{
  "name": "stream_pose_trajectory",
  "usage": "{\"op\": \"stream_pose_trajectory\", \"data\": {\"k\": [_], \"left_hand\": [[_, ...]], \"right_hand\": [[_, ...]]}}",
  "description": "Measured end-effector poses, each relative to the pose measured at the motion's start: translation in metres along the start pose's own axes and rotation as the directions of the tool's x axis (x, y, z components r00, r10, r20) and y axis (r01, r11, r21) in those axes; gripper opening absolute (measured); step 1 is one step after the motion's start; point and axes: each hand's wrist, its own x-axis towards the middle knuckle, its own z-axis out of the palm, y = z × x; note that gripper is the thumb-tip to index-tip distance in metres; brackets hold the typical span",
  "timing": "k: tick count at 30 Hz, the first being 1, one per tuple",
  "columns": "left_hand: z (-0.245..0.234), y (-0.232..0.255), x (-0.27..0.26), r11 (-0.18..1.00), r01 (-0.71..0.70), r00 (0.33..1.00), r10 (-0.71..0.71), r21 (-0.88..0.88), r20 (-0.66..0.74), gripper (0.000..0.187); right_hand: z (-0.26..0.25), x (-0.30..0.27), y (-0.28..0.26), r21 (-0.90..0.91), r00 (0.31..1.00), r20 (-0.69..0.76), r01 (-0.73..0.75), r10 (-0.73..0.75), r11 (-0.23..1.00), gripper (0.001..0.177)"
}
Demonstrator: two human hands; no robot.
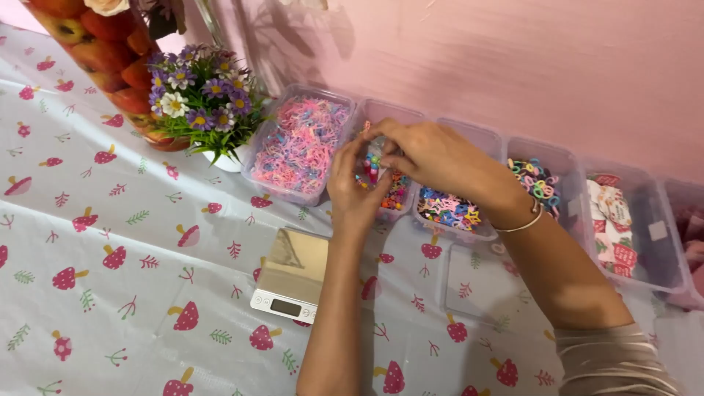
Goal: The person is sorting and packing small colorful beads and charms into small plastic bags, occasionally using a digital scale to weigh them.
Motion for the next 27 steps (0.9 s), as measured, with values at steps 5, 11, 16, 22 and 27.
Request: {"op": "stream_pose_trajectory", "data": {"k": [5, 11, 16, 22, 27], "left_hand": [[0.014, 0.023, -0.007, 0.997, -0.033, 0.997, 0.038, -0.067, 0.074, 0.066], [0.031, 0.071, -0.018, 0.847, 0.242, 0.941, -0.084, -0.474, 0.329, 0.090], [0.057, 0.107, -0.040, 0.598, 0.498, 0.844, -0.168, -0.628, 0.509, 0.097], [0.079, 0.139, -0.077, 0.648, 0.511, 0.806, -0.133, -0.564, 0.576, 0.097], [0.100, 0.158, -0.113, 0.712, 0.549, 0.715, -0.128, -0.438, 0.687, 0.088]], "right_hand": [[-0.008, -0.029, 0.012, 0.015, 0.998, 0.013, -0.058, 0.058, 0.998, 0.042], [-0.025, -0.095, 0.029, 0.046, 0.975, -0.150, -0.158, 0.163, 0.986, 0.043], [-0.015, -0.154, 0.058, -0.069, 0.903, -0.416, -0.149, 0.107, 0.986, 0.046], [-0.015, -0.217, 0.057, 0.647, 0.766, -0.291, -0.285, 0.574, 0.708, 0.075], [-0.015, -0.281, 0.069, 0.665, 0.700, -0.183, -0.429, 0.691, 0.611, 0.066]]}}
